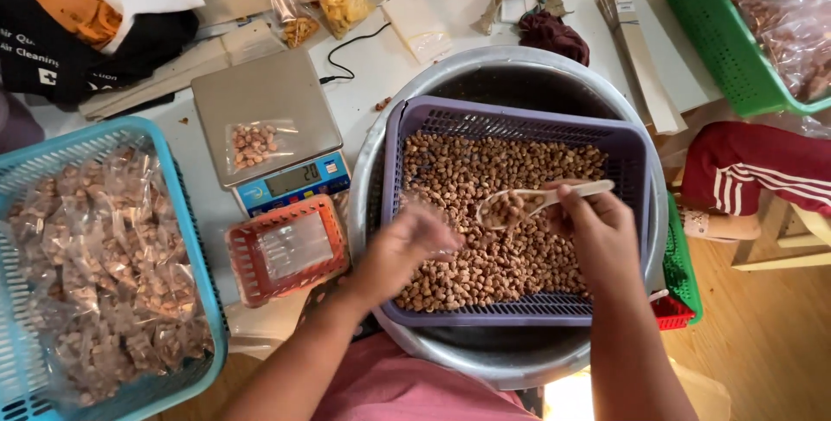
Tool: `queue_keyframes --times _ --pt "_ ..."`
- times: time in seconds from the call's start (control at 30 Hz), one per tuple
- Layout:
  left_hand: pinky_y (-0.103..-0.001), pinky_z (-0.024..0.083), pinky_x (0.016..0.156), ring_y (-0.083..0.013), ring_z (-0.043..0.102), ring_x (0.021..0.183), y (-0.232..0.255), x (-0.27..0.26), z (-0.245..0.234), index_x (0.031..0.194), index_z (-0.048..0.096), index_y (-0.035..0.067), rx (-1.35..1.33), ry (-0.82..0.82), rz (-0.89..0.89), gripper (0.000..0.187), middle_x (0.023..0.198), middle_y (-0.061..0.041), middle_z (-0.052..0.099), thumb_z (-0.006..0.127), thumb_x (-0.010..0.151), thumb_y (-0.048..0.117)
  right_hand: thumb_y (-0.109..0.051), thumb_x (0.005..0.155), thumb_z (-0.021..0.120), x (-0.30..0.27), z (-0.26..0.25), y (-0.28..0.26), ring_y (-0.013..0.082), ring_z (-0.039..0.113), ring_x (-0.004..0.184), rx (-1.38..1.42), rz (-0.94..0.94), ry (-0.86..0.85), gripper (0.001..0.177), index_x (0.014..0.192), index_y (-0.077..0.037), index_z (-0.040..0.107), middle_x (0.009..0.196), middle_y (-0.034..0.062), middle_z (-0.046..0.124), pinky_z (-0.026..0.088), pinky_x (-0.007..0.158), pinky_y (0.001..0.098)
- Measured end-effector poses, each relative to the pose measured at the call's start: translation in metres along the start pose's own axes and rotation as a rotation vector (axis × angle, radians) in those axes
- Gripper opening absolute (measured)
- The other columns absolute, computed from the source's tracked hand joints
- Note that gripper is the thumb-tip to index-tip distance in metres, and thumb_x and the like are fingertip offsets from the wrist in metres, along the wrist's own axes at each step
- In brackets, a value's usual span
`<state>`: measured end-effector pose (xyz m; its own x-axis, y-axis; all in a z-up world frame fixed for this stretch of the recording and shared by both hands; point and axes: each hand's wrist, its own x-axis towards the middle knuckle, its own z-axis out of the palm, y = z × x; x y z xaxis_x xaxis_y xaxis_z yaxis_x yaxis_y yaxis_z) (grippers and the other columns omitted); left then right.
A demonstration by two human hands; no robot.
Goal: Scooping peanuts into small plastic bags, weighing them on a digital scale, and organizing them into a crate.
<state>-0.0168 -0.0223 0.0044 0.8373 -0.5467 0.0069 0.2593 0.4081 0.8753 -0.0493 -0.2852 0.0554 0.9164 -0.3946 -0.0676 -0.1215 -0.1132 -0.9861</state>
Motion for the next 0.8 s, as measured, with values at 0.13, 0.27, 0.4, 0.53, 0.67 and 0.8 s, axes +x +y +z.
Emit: queue_keyframes --times 0.13,0.27,0.4,0.53,0.67,0.8 --pt "-0.043 0.063 0.092 -0.0265 0.074 0.101 -0.011 0.003 0.015 0.113 0.063 0.007 0.468 -0.005 0.003 0.019 0.106 -0.014 0.073 0.062 0.102 0.023 -0.009 0.11 0.056 -0.008 0.0 -0.035 0.0184 0.059 0.063 -0.101 -0.239 0.015 0.022 0.111 0.008 0.071 0.075 0.0166 0.063 0.046 0.06 0.0277" --pt "-0.04 0.062 0.092 -0.0298 0.073 0.105 -0.014 0.01 0.021 0.116 0.065 0.007 0.628 -0.02 -0.066 0.019 0.106 -0.014 0.074 0.066 0.1 0.017 0.007 0.099 0.057 -0.01 0.009 -0.034 0.034 0.072 0.078 -0.23 -0.647 -0.2 0.016 0.101 0.003 0.073 0.091 0.022 0.072 0.058 0.077 0.0411" --pt "-0.051 0.06 0.089 -0.0422 0.071 0.107 -0.031 0.009 0.018 0.123 0.062 -0.004 0.706 0.041 0.056 0.039 0.108 -0.025 0.073 0.076 0.089 0.009 0.0 0.094 0.065 -0.021 0.012 -0.035 0.0303 0.075 0.083 -0.441 -0.805 -0.294 0.018 0.106 -0.007 0.078 0.1 0.0101 0.079 0.06 0.078 0.0403" --pt "-0.04 0.062 0.087 -0.0292 0.075 0.106 -0.013 0.02 0.019 0.139 0.056 0.011 0.561 0.014 -0.029 0.051 0.125 -0.016 0.072 0.072 0.09 0.015 0.006 0.096 0.059 -0.021 -0.008 -0.027 0.0297 0.073 0.091 -0.431 -0.856 -0.137 0.02 0.109 -0.001 0.073 0.105 0.0175 0.074 0.059 0.082 0.0387" --pt "-0.031 0.062 0.081 -0.0185 0.072 0.092 -0.017 0.039 -0.018 0.12 0.064 0.011 0.207 -0.019 0.084 0.022 0.125 -0.01 0.066 0.058 0.103 0.025 -0.002 0.112 0.057 -0.024 -0.03 -0.016 0.0246 0.062 0.087 -0.413 -0.717 0.109 0.017 0.119 0.009 0.068 0.101 0.0199 0.069 0.046 0.086 0.0336" --pt "-0.034 0.056 0.113 -0.0166 0.069 0.115 0.053 0.064 -0.102 0.098 0.064 0.013 0.535 0.254 0.357 0.02 0.112 -0.003 0.073 0.048 0.106 0.004 0.003 0.117 0.056 -0.035 -0.041 0.013 0.0175 0.063 0.088 -0.344 -0.553 0.17 0.017 0.13 0.007 0.066 0.095 0.016 0.066 0.047 0.091 0.0249"
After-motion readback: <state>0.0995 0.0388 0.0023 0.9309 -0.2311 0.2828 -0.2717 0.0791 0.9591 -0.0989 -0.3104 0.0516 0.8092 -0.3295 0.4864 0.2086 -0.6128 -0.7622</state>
